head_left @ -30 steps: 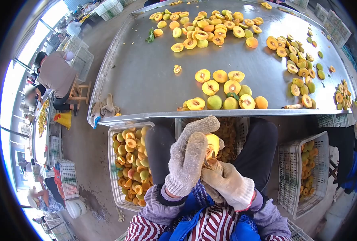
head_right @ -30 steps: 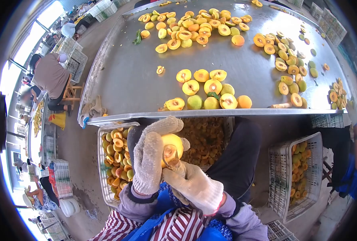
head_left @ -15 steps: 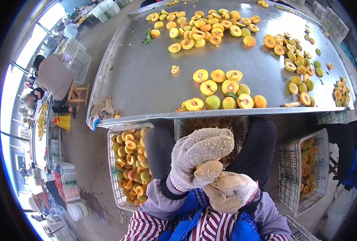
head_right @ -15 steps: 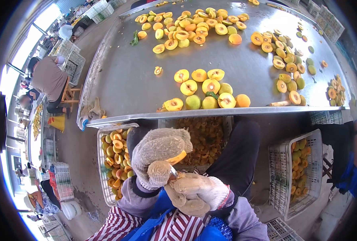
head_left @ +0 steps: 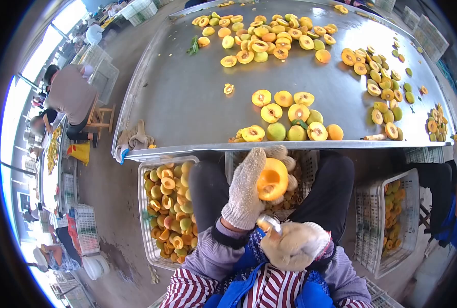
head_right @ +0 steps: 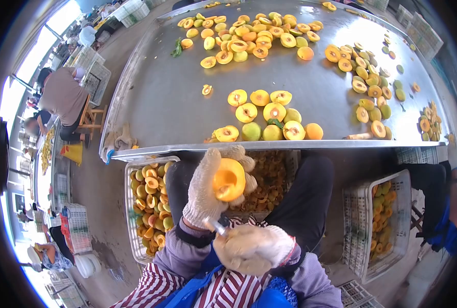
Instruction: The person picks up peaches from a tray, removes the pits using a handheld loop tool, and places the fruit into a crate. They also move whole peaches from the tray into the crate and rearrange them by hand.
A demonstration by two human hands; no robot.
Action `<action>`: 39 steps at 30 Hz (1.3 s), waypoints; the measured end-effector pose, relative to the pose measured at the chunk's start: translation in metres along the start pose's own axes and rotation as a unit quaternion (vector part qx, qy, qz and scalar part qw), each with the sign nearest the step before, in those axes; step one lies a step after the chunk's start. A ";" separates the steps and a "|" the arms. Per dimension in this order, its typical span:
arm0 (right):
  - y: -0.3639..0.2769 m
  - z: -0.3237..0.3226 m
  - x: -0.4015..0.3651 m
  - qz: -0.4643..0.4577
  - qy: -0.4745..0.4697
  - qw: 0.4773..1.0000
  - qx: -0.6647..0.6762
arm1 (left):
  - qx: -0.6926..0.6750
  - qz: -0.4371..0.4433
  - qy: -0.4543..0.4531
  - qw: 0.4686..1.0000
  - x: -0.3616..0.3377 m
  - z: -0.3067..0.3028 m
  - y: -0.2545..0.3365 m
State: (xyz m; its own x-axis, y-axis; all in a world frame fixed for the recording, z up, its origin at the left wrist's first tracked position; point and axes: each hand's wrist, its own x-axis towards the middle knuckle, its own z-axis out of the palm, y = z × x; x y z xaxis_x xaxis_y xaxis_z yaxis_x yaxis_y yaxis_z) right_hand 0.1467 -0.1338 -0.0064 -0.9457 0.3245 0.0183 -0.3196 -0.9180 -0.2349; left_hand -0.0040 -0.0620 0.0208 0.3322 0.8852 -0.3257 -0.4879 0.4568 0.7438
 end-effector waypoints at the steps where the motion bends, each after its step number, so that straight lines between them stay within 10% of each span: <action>1: 0.005 0.001 -0.006 -0.006 0.090 0.983 -0.162 | 0.044 0.034 0.040 0.998 0.002 -0.005 -0.002; 5: -0.007 0.014 -0.008 -0.057 0.190 0.980 -0.023 | 0.124 0.212 0.102 0.964 -0.010 -0.090 0.008; 7: -0.015 0.026 -0.001 -0.065 0.278 0.952 -0.111 | 0.391 0.315 0.215 0.838 -0.029 -0.152 0.020; 9: -0.017 0.017 0.000 -0.061 0.280 0.950 -0.123 | 0.299 0.263 0.300 0.867 -0.059 -0.180 0.036; 19: -0.018 0.016 0.023 0.011 0.354 0.918 -0.179 | 0.050 0.150 0.125 0.980 -0.088 -0.127 0.045; 23: -0.013 0.014 0.012 -0.001 0.391 0.908 -0.151 | 0.214 0.102 0.182 0.954 -0.083 -0.156 0.037; 25: -0.013 0.015 0.012 0.000 0.398 0.905 -0.149 | 0.614 0.148 0.287 0.721 -0.092 -0.198 0.031; 28: -0.012 0.010 0.013 -0.012 0.439 0.874 -0.206 | 0.671 0.066 0.357 0.647 -0.129 -0.242 0.023; 30: -0.012 0.004 0.019 -0.021 0.437 0.874 -0.213 | 0.771 -0.271 0.312 0.484 -0.140 -0.265 0.017; 31: -0.013 0.004 0.022 -0.034 0.442 0.869 -0.222 | 0.774 -0.269 0.309 0.482 -0.138 -0.258 0.018; 35: -0.020 0.015 0.027 -0.050 0.416 0.879 -0.226 | 0.716 0.148 0.223 0.645 -0.073 -0.174 0.035; 37: -0.022 0.019 0.026 -0.069 0.431 0.867 -0.242 | 0.656 0.212 0.147 0.709 -0.019 -0.118 0.047; 39: -0.023 0.020 0.021 -0.109 0.468 0.825 -0.298 | 0.704 0.275 0.113 0.645 0.043 -0.099 0.041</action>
State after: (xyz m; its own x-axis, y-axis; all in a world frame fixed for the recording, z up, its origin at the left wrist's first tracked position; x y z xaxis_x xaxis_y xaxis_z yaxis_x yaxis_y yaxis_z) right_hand 0.1334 -0.1102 0.0190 -0.3210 0.7572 -0.5688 -0.1259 -0.6294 -0.7668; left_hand -0.0901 0.0037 -0.0205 0.2166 0.9425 0.2545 0.7876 -0.3227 0.5249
